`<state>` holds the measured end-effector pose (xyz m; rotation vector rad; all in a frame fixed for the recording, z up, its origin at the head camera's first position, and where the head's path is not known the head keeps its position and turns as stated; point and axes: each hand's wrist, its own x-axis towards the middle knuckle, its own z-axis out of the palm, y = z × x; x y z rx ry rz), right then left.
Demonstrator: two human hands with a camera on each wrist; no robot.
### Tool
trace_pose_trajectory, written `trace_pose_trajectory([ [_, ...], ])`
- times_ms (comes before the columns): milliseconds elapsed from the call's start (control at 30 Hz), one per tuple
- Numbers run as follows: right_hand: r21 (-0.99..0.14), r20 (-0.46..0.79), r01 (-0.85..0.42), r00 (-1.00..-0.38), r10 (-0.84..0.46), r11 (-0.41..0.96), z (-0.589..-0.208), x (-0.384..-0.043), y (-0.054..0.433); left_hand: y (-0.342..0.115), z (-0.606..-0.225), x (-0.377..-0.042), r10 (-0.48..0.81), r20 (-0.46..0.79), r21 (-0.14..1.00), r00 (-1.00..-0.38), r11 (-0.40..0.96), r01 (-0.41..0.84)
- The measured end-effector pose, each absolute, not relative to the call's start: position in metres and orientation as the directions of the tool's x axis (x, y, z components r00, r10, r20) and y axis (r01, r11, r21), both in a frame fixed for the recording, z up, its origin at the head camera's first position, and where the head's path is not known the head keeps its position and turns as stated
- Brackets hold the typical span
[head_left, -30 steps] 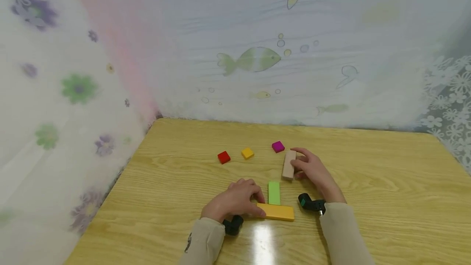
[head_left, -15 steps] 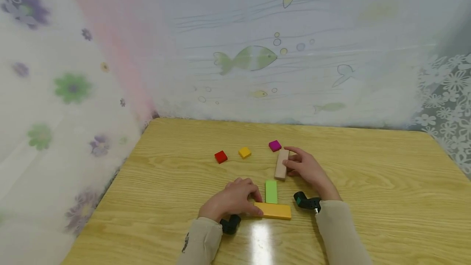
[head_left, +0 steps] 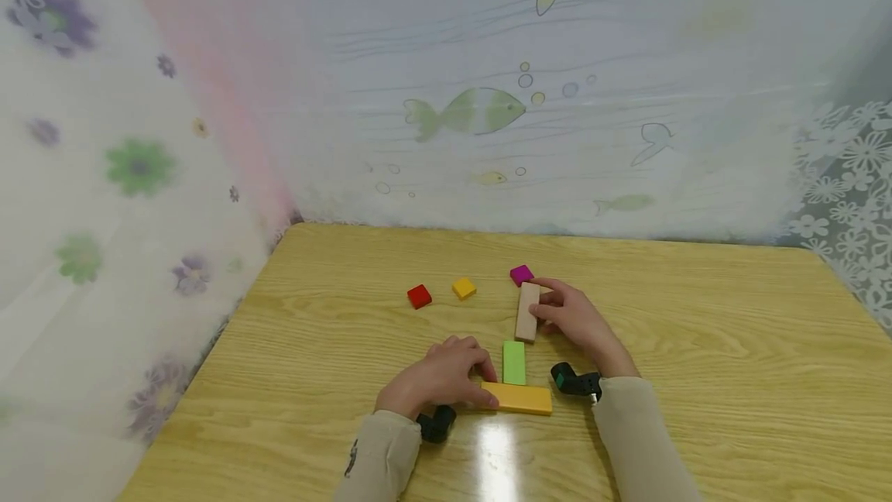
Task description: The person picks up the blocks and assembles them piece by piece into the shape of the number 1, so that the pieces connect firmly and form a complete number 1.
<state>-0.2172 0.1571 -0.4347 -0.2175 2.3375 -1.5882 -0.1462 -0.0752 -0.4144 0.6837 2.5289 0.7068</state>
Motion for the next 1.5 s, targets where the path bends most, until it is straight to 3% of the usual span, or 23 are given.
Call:
trace_pose_trajectory([
  [400,-0.915,-0.181,0.052,-0.939,-0.293,0.4,-0.431,-0.219,0.155,-0.074,-0.414,-0.148,0.561,-0.256,0.573,-0.787,0.744,0.344],
  [1067,-0.823,-0.127,-0.082,-0.938,-0.322,0.562,-0.433,-0.218,0.149,-0.074,-0.414,-0.147,0.549,-0.267,0.572,-0.792,0.752,0.328],
  [1500,-0.814,-0.098,-0.126,-0.932,-0.348,0.567,-0.435,-0.218,0.146,-0.074,-0.416,-0.146,0.557,-0.254,0.576,-0.791,0.744,0.339],
])
